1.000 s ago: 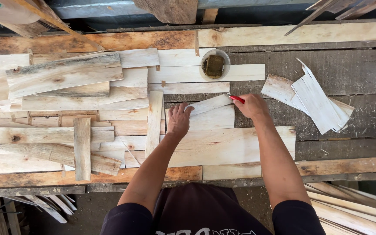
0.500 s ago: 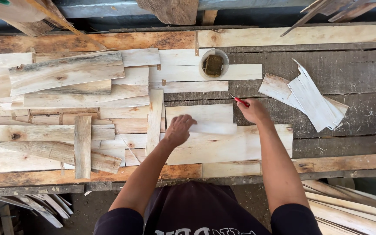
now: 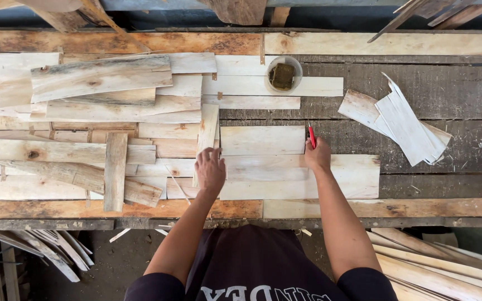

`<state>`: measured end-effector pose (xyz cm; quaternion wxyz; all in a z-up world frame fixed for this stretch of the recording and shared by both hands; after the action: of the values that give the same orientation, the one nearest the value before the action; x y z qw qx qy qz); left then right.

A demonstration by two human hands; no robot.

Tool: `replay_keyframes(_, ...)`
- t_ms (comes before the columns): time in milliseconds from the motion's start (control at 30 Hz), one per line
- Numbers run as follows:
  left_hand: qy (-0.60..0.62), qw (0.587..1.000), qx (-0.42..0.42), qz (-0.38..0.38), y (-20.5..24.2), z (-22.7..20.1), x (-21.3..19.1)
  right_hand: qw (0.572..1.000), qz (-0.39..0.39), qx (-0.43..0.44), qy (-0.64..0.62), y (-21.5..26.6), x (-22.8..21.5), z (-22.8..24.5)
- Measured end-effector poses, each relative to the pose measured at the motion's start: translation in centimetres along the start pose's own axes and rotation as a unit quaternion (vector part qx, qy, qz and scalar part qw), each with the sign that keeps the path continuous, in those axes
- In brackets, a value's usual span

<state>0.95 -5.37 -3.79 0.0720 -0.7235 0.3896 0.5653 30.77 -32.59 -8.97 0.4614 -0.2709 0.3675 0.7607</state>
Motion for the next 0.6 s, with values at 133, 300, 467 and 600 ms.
replay_keyframes(133, 0.029, 0.996, -0.052, -0.061, 1.0, 1.7, -2.7, 0.999, -0.017, -0.026, -0.021, 0.9, 0.0, 0.9)
replay_keyframes(300, 0.051, 0.996, -0.042, -0.058, 0.5, 3.2, -0.8, 0.999, -0.022, -0.041, 0.0, 1.1, 0.5, 0.2)
replay_keyframes(467, 0.01, 0.999, 0.039, -0.024, 0.8, 1.1, -0.4, 0.997, -0.028, -0.069, 0.011, 0.9, 1.3, -0.2)
replay_keyframes(600, 0.023, 0.999, 0.038, -0.011, 1.1, -0.3, -0.7, 0.999, -0.007, 0.012, -0.042, 1.8, 1.2, -0.1)
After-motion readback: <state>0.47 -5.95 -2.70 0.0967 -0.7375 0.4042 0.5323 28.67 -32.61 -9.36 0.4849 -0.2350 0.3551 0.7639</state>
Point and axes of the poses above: each hand's wrist, its own y-axis away from the middle knuckle, its own x-axis out of the palm, z = x × y, the point moved 8 cm from there along -y, towards the middle knuckle
